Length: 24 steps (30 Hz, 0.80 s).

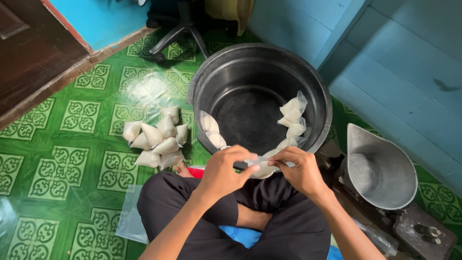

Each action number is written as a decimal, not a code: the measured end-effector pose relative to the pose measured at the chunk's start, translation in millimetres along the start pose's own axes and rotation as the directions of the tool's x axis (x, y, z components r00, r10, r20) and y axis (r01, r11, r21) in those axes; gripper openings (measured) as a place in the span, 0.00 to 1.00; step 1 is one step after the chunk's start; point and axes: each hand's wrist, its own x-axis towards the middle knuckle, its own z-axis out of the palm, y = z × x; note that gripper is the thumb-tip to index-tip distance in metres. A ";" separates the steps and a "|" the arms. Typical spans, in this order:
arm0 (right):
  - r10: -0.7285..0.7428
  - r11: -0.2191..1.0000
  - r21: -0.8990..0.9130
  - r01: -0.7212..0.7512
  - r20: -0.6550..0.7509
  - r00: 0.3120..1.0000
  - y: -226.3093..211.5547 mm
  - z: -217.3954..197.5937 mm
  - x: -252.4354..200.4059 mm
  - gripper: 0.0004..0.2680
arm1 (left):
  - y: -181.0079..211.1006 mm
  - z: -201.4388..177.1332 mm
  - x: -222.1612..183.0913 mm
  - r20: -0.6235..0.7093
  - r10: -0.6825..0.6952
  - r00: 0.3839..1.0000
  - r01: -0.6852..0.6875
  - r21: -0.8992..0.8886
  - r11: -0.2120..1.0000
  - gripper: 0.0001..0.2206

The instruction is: Tying small plastic bags filled with a white substance and organizing them in a large metal pot.

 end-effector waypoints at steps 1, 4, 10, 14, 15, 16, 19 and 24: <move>-0.008 1.000 0.001 0.008 -0.004 1.000 0.0 0.4 -0.6 0.03 | 8.3 -4.5 3.6 0.052 0.001 0.999 -0.002 0.021 1.000 0.12; -0.015 1.000 -0.025 0.014 -0.007 1.000 1.5 2.0 -0.3 0.04 | 34.1 -14.6 26.1 0.292 -0.058 0.955 0.009 0.166 0.986 0.30; -0.093 0.988 -0.129 0.089 -0.023 0.995 10.7 7.0 -8.2 0.04 | 16.6 43.3 63.7 0.587 -0.275 0.762 -0.078 0.504 0.860 0.32; -0.114 0.965 -0.245 0.095 -0.064 0.991 31.7 14.2 -16.4 0.05 | -31.5 105.2 73.9 0.619 -0.421 0.663 -0.033 0.587 0.809 0.21; -0.114 0.965 -0.247 0.094 -0.066 0.991 31.5 13.9 -17.8 0.05 | -33.8 106.4 72.9 0.620 -0.419 0.664 -0.036 0.586 0.809 0.21; -0.123 0.964 -0.245 0.101 -0.076 0.990 31.4 13.9 -18.3 0.05 | -36.5 107.0 72.1 0.620 -0.422 0.662 -0.043 0.593 0.804 0.20; -0.110 0.974 -0.207 0.088 -0.099 0.989 23.8 11.3 -17.0 0.04 | -44.1 108.3 70.2 0.626 -0.428 0.651 -0.064 0.608 0.792 0.19; -0.081 0.987 -0.145 0.067 -0.088 0.993 10.0 5.3 -12.6 0.04 | -50.3 110.6 64.4 0.628 -0.451 0.634 -0.079 0.633 0.770 0.16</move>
